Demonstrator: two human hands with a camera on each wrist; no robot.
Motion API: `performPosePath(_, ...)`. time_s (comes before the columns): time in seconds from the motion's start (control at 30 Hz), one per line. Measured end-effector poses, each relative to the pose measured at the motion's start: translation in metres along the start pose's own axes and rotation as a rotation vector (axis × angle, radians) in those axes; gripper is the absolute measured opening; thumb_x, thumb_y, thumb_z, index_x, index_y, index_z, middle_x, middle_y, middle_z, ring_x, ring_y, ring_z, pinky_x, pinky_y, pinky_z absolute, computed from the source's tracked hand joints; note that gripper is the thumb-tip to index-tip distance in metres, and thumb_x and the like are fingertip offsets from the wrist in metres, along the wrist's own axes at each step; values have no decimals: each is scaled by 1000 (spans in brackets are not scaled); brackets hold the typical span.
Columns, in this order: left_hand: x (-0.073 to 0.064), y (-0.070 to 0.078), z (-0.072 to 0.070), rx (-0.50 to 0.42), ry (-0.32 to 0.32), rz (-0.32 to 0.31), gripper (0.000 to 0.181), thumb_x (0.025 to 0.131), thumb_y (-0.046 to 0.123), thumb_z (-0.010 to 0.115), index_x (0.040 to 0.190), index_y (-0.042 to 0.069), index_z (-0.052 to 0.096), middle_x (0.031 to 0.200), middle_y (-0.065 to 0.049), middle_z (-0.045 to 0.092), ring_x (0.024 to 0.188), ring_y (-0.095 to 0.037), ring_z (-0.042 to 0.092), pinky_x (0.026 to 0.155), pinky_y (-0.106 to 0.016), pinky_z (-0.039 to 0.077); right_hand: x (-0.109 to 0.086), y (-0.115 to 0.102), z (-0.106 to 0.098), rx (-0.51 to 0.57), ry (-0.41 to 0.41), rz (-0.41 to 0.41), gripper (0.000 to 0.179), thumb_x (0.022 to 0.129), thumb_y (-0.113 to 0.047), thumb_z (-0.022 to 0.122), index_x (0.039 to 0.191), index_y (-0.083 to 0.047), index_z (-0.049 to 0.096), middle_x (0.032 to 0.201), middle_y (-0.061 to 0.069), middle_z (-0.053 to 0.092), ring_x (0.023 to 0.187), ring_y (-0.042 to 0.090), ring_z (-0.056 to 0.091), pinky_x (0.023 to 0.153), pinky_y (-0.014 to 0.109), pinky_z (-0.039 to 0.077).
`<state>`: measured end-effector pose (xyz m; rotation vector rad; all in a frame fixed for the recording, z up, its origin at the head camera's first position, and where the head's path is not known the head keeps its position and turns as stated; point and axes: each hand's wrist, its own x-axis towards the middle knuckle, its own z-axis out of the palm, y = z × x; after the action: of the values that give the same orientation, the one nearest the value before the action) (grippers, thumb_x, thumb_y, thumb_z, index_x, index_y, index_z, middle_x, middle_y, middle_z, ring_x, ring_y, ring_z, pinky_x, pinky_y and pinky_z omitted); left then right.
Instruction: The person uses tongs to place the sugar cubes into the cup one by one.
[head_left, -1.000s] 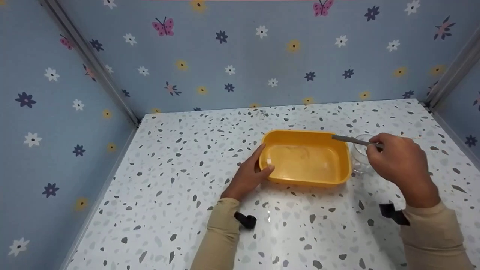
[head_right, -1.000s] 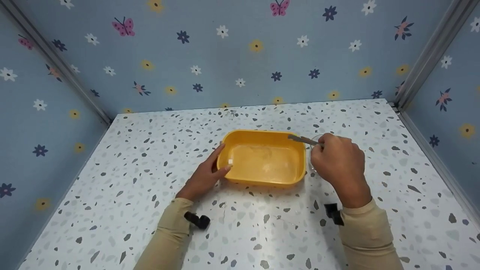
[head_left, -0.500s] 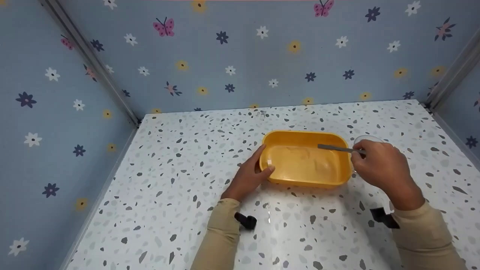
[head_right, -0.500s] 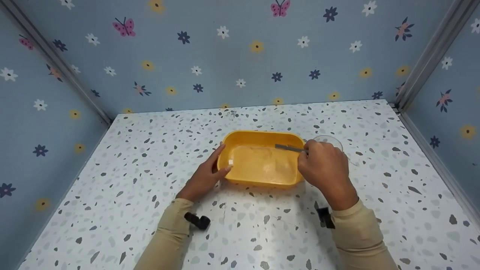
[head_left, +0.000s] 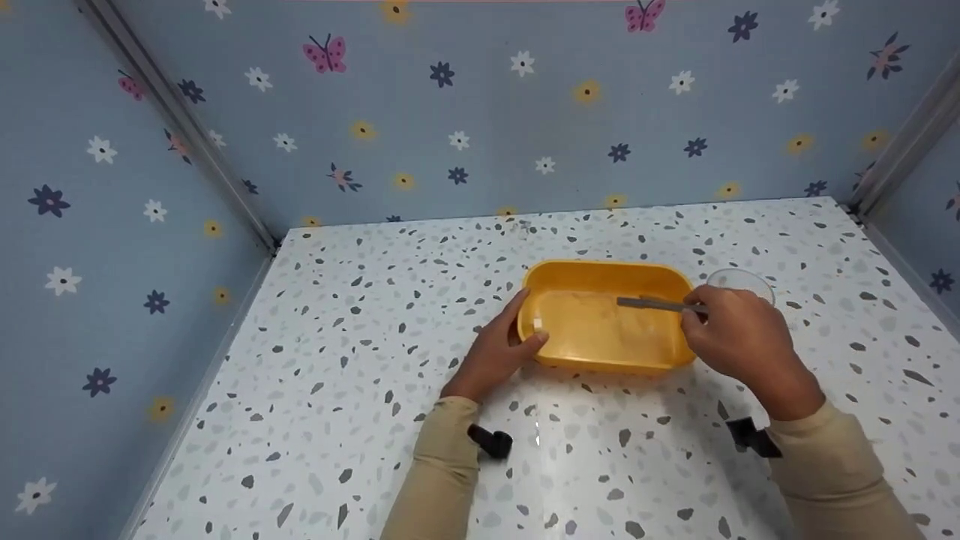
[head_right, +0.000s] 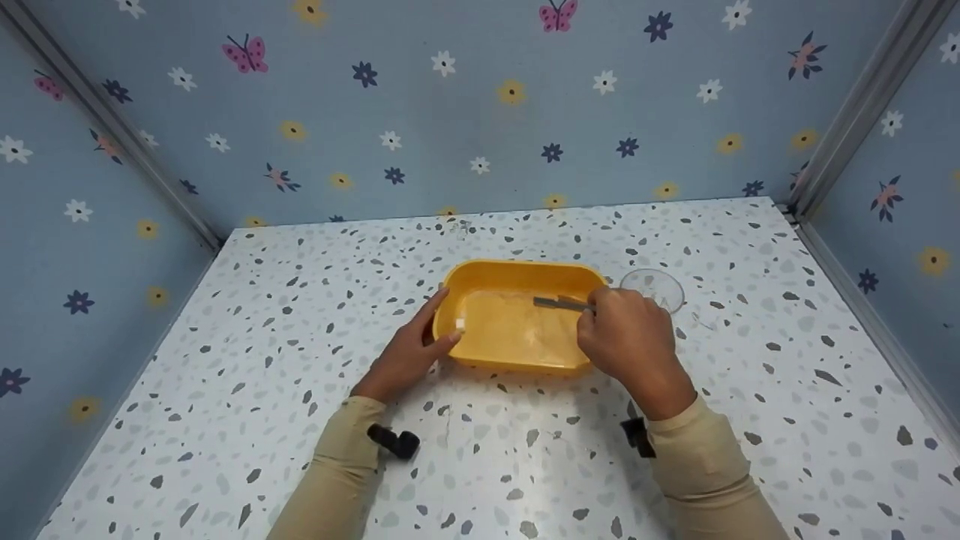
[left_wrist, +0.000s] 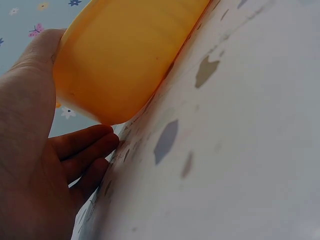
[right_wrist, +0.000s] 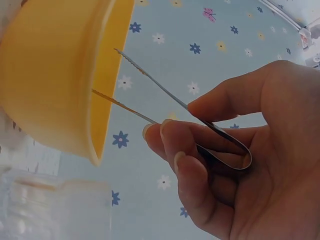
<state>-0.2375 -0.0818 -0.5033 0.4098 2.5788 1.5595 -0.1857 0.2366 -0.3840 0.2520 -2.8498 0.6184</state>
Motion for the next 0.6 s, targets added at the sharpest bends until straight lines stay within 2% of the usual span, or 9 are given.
performPosePath(0.2, -1, 1, 0, -6, 1, -8, 78, 94, 51, 66, 156, 51, 20, 161, 12, 29, 143, -12, 32, 115, -35, 27, 0, -5, 9, 4, -26, -24, 20, 91, -9, 57, 99, 1, 73, 84, 12, 70, 56, 20, 51, 49, 35, 42)
performPosePath(0.37, -1, 3, -1, -5, 1, -17, 78, 93, 52, 66, 156, 51, 20, 161, 12, 28, 144, -13, 32, 116, -37, 28, -1, -9, 17, 2, -34, -35, 20, 92, -10, 59, 102, 0, 73, 89, 13, 71, 59, 21, 55, 49, 37, 44)
performPosePath(0.6, -1, 2, -1, -58, -17, 12, 78, 93, 50, 68, 157, 47, 22, 160, 14, 29, 141, -5, 34, 113, -30, 32, -1, -13, 26, -13, -34, -62, 21, 92, -11, 62, 105, 2, 73, 93, 15, 72, 73, 26, 61, 63, 45, 51)
